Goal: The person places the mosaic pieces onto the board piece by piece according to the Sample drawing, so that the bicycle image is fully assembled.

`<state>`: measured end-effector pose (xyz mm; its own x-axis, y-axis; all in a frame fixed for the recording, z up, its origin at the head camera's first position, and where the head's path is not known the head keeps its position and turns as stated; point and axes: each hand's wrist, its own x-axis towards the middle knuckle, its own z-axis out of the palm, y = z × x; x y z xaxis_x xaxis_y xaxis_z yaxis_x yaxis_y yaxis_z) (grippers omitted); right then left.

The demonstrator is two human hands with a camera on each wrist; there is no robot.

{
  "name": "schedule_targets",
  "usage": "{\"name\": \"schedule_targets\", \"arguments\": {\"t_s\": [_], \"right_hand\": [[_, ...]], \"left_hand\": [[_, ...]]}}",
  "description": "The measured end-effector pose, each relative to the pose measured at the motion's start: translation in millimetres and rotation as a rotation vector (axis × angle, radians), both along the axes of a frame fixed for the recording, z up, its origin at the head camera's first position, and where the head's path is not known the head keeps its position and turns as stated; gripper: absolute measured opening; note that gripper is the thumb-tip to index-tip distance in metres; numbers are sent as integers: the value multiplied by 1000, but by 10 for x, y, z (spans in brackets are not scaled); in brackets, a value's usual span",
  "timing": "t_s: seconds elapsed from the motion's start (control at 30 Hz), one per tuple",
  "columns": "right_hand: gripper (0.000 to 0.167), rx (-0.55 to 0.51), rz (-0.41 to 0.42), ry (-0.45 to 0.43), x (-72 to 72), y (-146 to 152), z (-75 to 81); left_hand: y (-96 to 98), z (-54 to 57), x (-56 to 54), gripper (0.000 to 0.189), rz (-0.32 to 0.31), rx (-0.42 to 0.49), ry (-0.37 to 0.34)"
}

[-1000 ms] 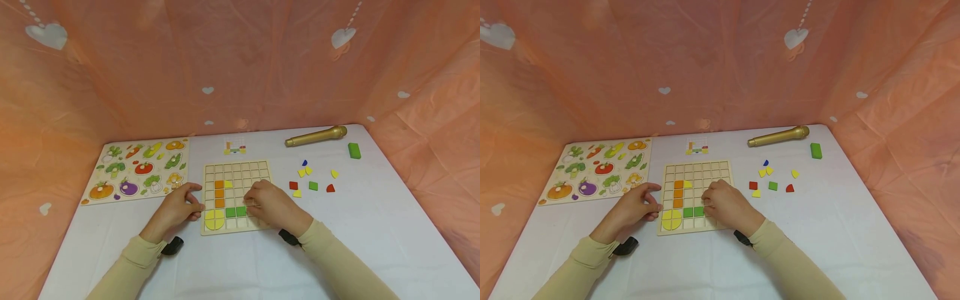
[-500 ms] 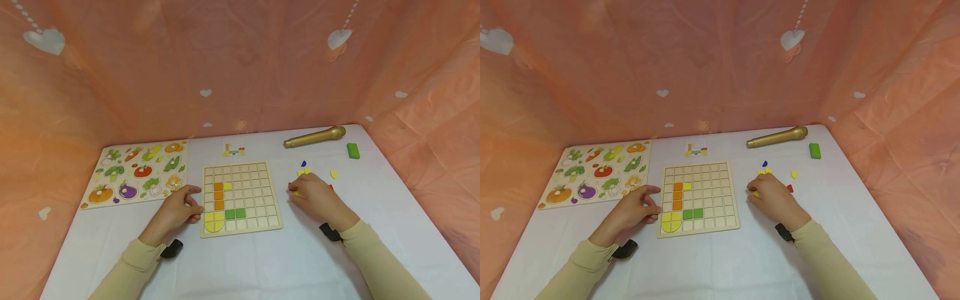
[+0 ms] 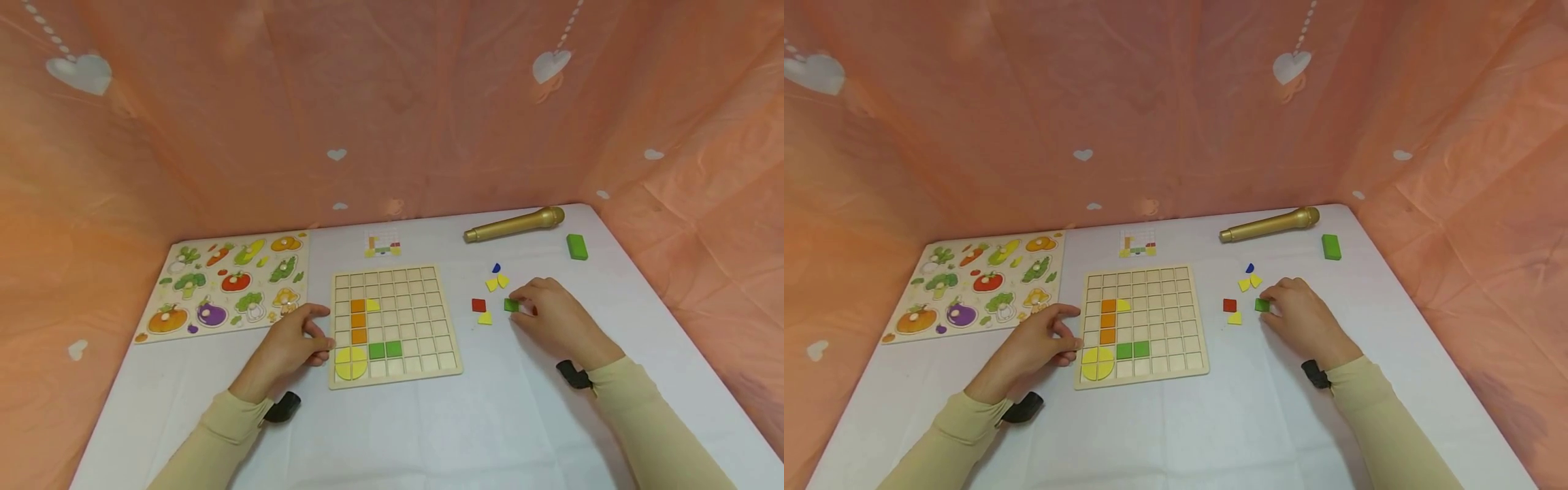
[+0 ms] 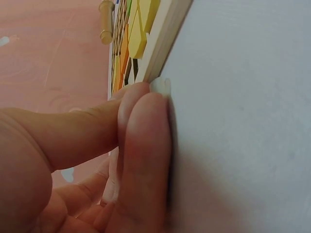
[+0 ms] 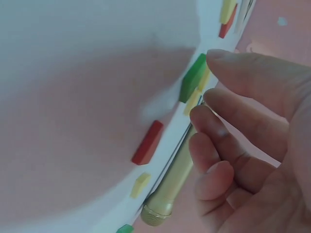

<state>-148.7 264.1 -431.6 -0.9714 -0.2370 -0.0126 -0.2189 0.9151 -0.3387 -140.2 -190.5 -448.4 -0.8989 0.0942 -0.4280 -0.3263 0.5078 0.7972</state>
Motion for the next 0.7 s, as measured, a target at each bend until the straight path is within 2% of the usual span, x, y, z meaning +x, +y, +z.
{"name": "schedule_targets", "arguments": {"t_s": [0.7], "right_hand": [[23, -13, -10, -54, -87, 25, -70]], "left_hand": [[-7, -8, -17, 62, -9, -3, 12]]}}
